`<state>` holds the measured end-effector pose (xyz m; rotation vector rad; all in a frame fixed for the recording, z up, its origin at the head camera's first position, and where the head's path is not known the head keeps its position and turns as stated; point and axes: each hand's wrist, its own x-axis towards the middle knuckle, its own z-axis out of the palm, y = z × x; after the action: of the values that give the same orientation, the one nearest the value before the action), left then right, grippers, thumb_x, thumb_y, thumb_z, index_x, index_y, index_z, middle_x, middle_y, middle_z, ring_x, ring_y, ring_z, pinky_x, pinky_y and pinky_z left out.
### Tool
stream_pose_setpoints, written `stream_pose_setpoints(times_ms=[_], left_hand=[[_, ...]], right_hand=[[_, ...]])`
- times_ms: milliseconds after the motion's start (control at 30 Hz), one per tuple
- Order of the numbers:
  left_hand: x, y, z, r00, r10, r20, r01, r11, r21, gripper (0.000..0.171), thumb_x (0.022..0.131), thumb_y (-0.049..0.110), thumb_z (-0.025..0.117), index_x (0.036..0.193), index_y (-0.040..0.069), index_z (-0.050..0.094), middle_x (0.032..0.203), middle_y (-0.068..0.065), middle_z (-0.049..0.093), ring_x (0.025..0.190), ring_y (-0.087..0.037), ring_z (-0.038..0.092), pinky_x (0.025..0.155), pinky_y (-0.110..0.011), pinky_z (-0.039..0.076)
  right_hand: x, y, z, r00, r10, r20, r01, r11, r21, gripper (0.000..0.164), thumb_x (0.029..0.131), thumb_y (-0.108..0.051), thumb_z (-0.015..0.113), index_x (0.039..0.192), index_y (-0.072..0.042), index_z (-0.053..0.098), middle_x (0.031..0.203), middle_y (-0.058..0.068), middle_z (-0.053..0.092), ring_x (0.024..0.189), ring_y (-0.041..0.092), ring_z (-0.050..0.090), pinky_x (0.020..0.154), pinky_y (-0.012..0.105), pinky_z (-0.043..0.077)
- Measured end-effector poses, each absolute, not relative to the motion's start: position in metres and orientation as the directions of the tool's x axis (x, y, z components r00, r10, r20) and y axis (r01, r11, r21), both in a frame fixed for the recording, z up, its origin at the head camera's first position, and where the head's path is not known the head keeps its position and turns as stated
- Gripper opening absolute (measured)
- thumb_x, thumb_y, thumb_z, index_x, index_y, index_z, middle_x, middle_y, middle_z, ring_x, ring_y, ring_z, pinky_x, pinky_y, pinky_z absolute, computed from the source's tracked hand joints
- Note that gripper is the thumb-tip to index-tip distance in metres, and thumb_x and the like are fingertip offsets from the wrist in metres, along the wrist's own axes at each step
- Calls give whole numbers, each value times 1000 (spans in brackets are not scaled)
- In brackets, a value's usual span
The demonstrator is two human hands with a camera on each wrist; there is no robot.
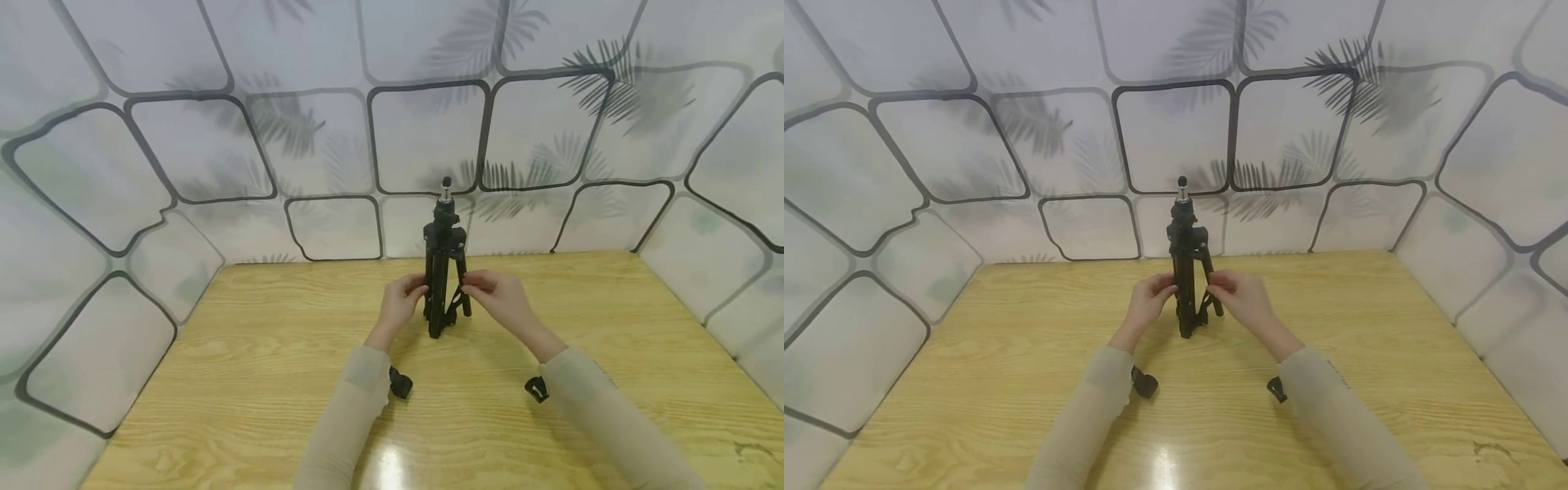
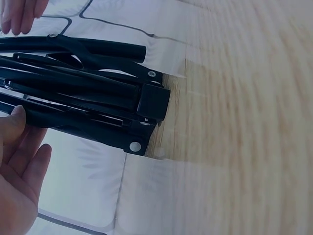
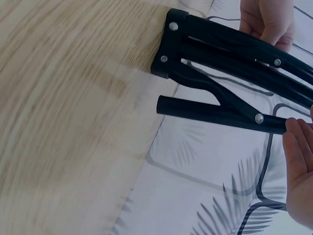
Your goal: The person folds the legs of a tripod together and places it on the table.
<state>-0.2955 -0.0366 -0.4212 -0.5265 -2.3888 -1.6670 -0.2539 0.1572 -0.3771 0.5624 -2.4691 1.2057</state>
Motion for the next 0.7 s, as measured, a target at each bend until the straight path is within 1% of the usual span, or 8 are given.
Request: stream_pose_setpoints(times_ms=[167, 233, 467, 700], left_hand=[[-295, -37, -421, -927, 189, 323, 369, 309, 877, 23, 86, 6, 56, 107, -2, 60, 100, -12, 63, 90, -18, 59, 76, -25, 48], [-295, -37, -421, -930, 191, 315, 361, 306, 881, 23, 86, 7, 56, 107, -2, 60, 100, -12, 63, 90, -18, 59, 76, -25, 48], [-296, -37, -420, -929, 202, 309, 357, 281, 891, 23, 87, 5, 55, 108, -2, 59, 101, -13, 62, 91, -20, 59, 77, -25, 47], [-298, -38, -421, -923, 208, 323, 374, 294, 880, 23, 87, 4, 55, 108, -2, 59, 101, -13, 62, 91, -20, 59, 76, -23, 48]], right_hand=[[-257, 165, -380, -839, -172, 517, -515, 558, -651, 23, 79, -7, 66, 99, 5, 63, 89, 16, 65, 76, 25, 64, 65, 30, 51], [-259, 167, -381, -839, -161, 520, -512, 556, -655, 24, 79, -7, 66, 99, 5, 63, 90, 17, 65, 76, 25, 63, 65, 30, 51], [-266, 166, -388, -887, -166, 431, -445, 561, -699, 31, 80, -11, 66, 107, 4, 60, 97, 18, 63, 83, 27, 62, 69, 35, 51], [-272, 160, -390, -895, -173, 411, -433, 558, -708, 30, 80, -9, 66, 107, 2, 60, 100, 17, 63, 87, 27, 61, 73, 35, 50]])
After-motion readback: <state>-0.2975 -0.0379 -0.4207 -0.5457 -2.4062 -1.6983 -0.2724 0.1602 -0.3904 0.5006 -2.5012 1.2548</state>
